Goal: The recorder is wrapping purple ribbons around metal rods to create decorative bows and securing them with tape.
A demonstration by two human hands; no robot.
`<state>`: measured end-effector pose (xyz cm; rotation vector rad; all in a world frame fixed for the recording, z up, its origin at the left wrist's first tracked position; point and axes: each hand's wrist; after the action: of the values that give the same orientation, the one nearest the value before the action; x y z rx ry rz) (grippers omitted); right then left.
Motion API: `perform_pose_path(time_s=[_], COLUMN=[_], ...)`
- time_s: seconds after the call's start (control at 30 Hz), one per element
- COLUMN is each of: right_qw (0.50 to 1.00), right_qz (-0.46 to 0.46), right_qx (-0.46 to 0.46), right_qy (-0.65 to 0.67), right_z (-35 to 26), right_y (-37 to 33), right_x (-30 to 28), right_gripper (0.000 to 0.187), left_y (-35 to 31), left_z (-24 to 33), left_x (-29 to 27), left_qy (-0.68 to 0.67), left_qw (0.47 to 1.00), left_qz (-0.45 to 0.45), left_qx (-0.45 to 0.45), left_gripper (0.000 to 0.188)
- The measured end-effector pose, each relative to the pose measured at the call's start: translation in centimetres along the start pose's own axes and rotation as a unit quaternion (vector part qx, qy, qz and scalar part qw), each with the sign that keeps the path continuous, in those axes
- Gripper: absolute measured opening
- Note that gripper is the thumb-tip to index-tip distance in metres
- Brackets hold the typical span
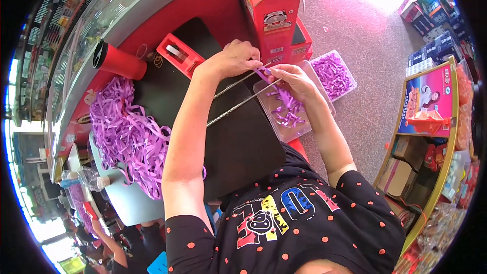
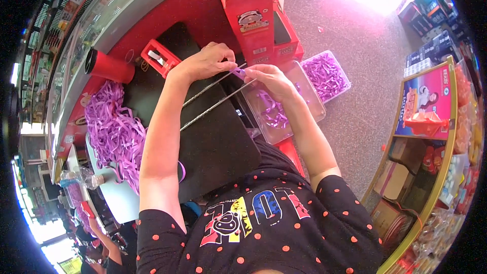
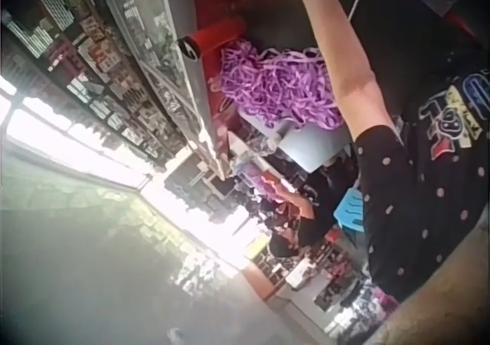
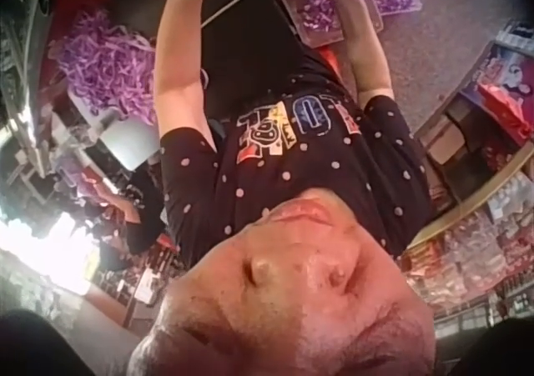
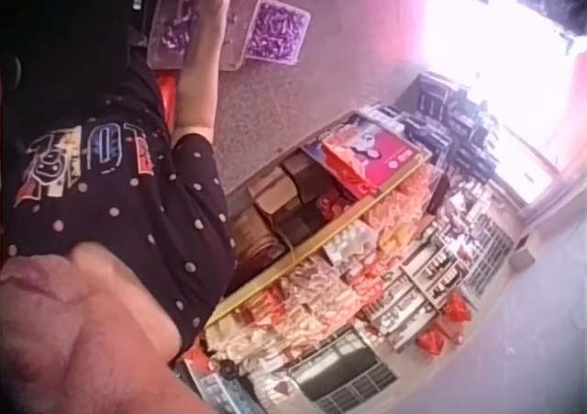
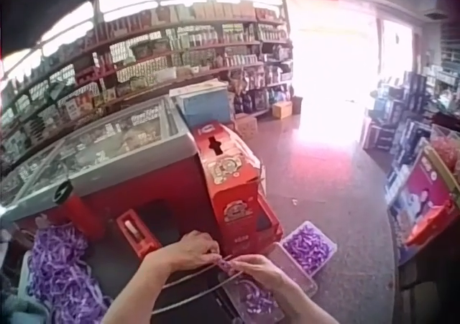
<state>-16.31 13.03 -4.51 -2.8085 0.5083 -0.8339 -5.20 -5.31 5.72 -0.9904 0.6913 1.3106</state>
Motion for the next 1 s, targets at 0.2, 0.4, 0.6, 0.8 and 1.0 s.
perform_pose_path(time_s=[0.2, 0.4, 0.6, 0.8, 1.0], right_qw=[1.000, 0.999, 0.998, 0.998, 0.964], right_qz=[-0.006, -0.022, 0.014, -0.020, 0.081], right_qx=[0.021, -0.021, 0.003, 0.022, -0.096], right_qy=[-0.008, 0.044, 0.055, 0.061, -0.233], right_z=[1.5, 2.0, 2.6, 1.7, 1.2], right_y=[1.2, 1.2, 0.7, -1.0, 0.6], right_x=[1.2, 1.8, 2.2, 3.0, 2.6], right_gripper=[0.021, 0.022, 0.023, 0.024, 0.025], left_y=[-2.5, -4.0, -3.8, -3.9, -4.2], left_z=[2.3, 5.2, 4.8, 4.0, 3.3], left_x=[1.8, 4.8, 7.0, 7.8, 8.0], left_qy=[-0.003, -0.085, -0.060, -0.073, -0.062], left_qw=[0.959, 0.911, 0.893, 0.879, 0.882], left_qz=[0.249, 0.362, 0.417, 0.447, 0.450], left_qx=[-0.135, -0.179, -0.160, -0.147, -0.122], left_gripper=[0.019, 0.013, 0.013, 0.010, 0.011])
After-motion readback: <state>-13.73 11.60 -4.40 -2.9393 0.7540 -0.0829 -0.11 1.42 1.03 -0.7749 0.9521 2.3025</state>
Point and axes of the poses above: each hand's wrist, its own y-axis towards the middle knuckle, its own x-axis out of the palm, z = x × y, and after that the axes turned 3 degrees about x, right-handed
